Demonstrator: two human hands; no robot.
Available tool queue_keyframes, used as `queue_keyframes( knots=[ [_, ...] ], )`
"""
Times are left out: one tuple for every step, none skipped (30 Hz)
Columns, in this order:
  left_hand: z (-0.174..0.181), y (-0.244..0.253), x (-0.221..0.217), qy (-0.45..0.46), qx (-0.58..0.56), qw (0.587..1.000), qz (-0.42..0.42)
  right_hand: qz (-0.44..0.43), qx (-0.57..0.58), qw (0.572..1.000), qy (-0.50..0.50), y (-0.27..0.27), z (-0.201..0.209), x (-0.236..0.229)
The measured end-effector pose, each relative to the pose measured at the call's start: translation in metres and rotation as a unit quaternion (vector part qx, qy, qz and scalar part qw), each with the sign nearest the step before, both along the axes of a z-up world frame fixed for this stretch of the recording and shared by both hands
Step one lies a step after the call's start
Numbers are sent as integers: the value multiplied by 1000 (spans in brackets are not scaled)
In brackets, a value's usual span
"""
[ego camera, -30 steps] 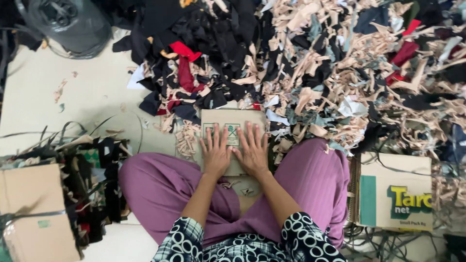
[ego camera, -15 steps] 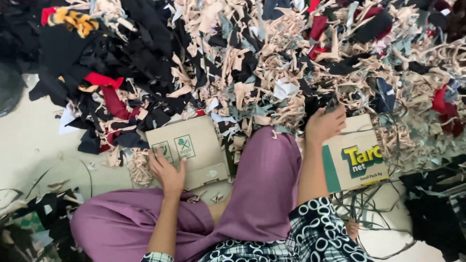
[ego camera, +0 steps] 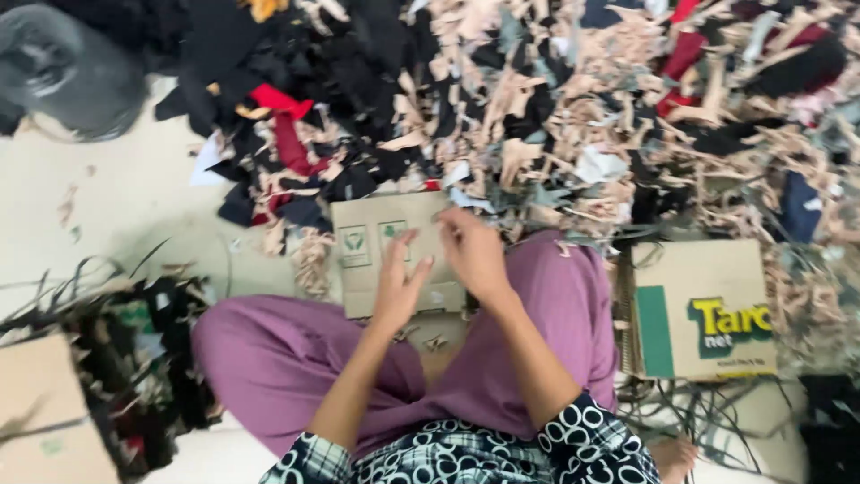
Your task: The person ties a cardboard box with a plastic strap, sorts through a large pile of fabric scraps on the floor, and packs specific fabric pieces into boxes.
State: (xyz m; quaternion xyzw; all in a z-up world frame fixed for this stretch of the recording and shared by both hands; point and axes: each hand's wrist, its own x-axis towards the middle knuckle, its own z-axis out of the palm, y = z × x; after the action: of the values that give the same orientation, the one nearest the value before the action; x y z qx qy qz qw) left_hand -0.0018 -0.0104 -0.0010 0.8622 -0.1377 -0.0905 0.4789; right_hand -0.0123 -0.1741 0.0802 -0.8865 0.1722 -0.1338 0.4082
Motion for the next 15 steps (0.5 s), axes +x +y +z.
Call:
queue_keyframes(
  knots=[
    [-1, -7, 2, 160, -169, 971, 51, 67, -2, 997, 42, 19, -9, 1],
    [-3, -14, 5, 306, -332, 887, 98, 133, -5, 988, 84, 38, -18, 2],
    [-12, -7, 16, 303, -334, 886, 110, 146, -5, 986, 85, 46, -8, 0],
    [-22, 1, 27, 380, -414, 815, 142, 167, 7, 984, 58, 54, 3, -2],
    [-33, 7, 35, 452, -487, 728, 167, 183, 18, 982, 33, 59, 13, -7],
    [-48, 29, 43, 450, -490, 726, 175, 192, 18, 981, 36, 55, 4, -11],
    [-62, 49, 58, 431, -548, 693, 182, 188, 41, 981, 36, 50, -4, -11],
    [-76, 67, 72, 411, -603, 658, 187, 185, 64, 980, 35, 44, -12, -11],
    [-71, 88, 81, 410, -603, 657, 190, 188, 64, 979, 37, 33, -13, -10],
    [-67, 109, 90, 384, -620, 653, 203, 180, 48, 981, 46, 22, -14, -10],
    [-63, 128, 102, 358, -637, 649, 213, 171, 29, 983, 53, 9, -15, -8],
    [-51, 139, 103, 356, -639, 647, 214, 174, 27, 983, 53, -2, -15, -1],
    [-39, 151, 105, 311, -624, 683, 218, 151, -12, 987, 60, -14, -15, 5],
    [-26, 162, 107, 265, -606, 716, 222, 128, -51, 988, 68, -26, -15, 11],
    [-20, 165, 109, 264, -606, 716, 224, 131, -51, 988, 68, -35, -23, 22]
  ],
)
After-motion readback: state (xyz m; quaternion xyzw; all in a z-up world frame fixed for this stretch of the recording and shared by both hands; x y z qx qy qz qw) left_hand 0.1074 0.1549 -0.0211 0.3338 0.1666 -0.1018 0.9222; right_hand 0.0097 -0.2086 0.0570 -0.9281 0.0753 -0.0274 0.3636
